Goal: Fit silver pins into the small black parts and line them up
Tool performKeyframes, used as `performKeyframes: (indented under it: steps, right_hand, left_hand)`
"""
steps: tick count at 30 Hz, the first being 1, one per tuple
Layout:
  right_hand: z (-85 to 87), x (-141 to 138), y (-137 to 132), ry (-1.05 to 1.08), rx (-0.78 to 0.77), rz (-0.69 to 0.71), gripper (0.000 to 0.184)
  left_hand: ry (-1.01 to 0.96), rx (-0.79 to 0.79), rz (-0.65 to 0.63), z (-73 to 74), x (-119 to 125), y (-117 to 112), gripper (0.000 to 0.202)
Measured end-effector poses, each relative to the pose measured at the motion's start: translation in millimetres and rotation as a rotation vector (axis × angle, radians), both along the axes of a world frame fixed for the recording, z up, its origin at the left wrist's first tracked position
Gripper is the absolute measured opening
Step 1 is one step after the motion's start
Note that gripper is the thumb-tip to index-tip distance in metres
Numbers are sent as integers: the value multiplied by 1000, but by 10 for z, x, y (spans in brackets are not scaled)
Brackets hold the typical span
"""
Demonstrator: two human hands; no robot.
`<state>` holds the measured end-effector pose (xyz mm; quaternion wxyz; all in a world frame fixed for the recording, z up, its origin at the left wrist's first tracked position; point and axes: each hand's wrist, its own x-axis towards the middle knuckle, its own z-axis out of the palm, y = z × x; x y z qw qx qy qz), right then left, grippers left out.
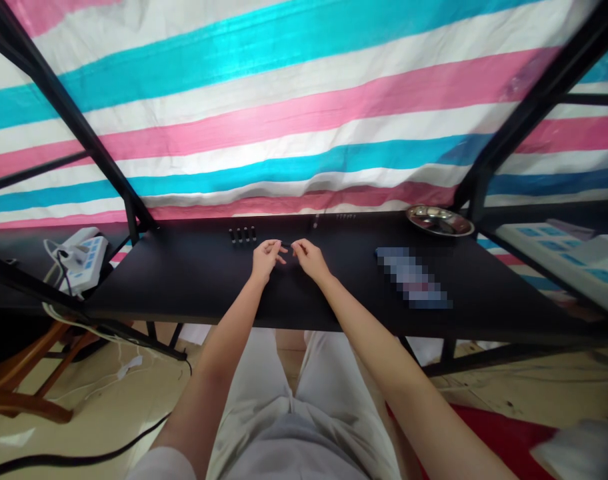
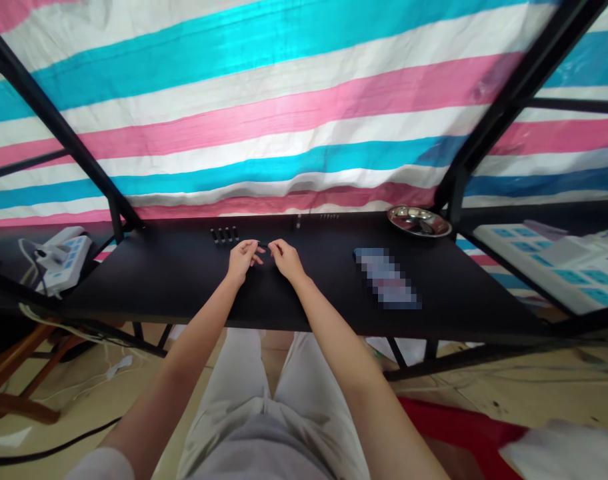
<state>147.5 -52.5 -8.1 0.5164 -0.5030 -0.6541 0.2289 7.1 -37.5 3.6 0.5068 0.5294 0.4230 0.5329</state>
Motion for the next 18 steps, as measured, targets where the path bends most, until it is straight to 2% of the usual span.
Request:
performKeyframes:
  steps: [6, 9, 15, 18]
  right_hand:
    - [-112, 0, 69, -6, -21, 52, 24]
    - [-163, -1, 91, -80, -23, 99, 24]
    - [-154, 41, 87, -305, 42, 20, 16]
    - [-149, 60, 94, -293, 52, -26, 14]
  left_hand:
    - [-49, 3, 110, 6, -18, 21, 35]
    - [-51, 12, 124, 2, -27, 28, 33]
    - [-66, 26, 206, 6, -39, 32, 30]
    - [-52, 18, 163, -2, -35, 35, 31]
